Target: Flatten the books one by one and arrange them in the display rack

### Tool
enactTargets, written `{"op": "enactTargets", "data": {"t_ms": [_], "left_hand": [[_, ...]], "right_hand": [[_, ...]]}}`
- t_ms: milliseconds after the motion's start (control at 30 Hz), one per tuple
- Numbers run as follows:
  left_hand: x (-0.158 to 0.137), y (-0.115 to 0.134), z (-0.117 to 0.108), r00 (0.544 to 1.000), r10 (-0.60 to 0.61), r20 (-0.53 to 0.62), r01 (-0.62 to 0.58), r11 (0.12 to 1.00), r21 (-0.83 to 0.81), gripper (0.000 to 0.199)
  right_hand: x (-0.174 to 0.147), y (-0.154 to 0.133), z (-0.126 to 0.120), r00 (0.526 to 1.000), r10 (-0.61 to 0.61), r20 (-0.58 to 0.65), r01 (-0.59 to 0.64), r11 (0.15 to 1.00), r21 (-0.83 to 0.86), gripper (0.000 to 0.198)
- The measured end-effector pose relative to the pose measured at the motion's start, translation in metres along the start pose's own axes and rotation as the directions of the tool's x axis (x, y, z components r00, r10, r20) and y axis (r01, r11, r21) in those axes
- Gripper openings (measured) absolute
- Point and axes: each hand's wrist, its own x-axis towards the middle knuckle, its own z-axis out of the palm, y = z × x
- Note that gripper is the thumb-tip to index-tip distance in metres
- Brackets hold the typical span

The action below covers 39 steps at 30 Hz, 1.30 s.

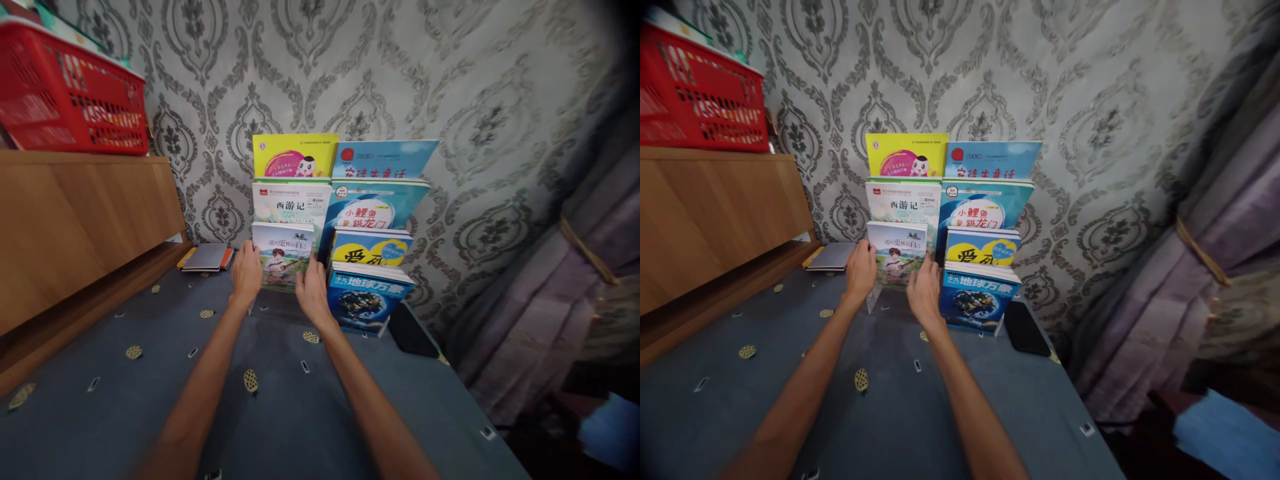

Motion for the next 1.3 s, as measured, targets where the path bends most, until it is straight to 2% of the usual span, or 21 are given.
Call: {"op": "enactTargets", "data": {"t_ms": [133, 400, 533, 767, 1033, 1300], "left_hand": [[0.003, -0.002, 0.002, 1.000, -0.027, 0.002, 0.027, 0.999, -0.029, 0.024], [0.008, -0.003, 0.002, 0.999, -0.049, -0.013, 0.048, 0.998, -0.049, 0.028], [0.009, -0.003, 0.002, 0.998, -0.037, -0.058, 0.034, 0.998, -0.052, 0.028], [0.010, -0.005, 0.004, 0.998, -0.033, -0.047, 0.029, 0.994, -0.102, 0.022], [0.010, -0.005, 0.004, 0.998, -0.030, -0.058, 0.024, 0.994, -0.103, 0.023], [0.011, -0.005, 0.004, 0.998, -0.031, -0.057, 0.025, 0.995, -0.095, 0.024]], "right_hand": [[0.000, 0.002, 0.002, 0.999, -0.029, -0.018, 0.030, 0.998, 0.047, 0.059], [0.000, 0.001, 0.000, 1.000, -0.013, -0.021, 0.013, 1.000, -0.003, 0.055], [0.000, 0.002, -0.001, 1.000, -0.007, -0.002, 0.007, 1.000, -0.023, 0.055], [0.002, 0.004, -0.002, 0.999, 0.020, 0.045, -0.018, 0.998, -0.055, 0.055], [0.003, 0.012, 0.000, 0.999, -0.040, 0.035, 0.040, 0.999, -0.021, 0.057], [0.003, 0.014, 0.003, 0.998, -0.043, 0.038, 0.044, 0.999, -0.016, 0.059]]}}
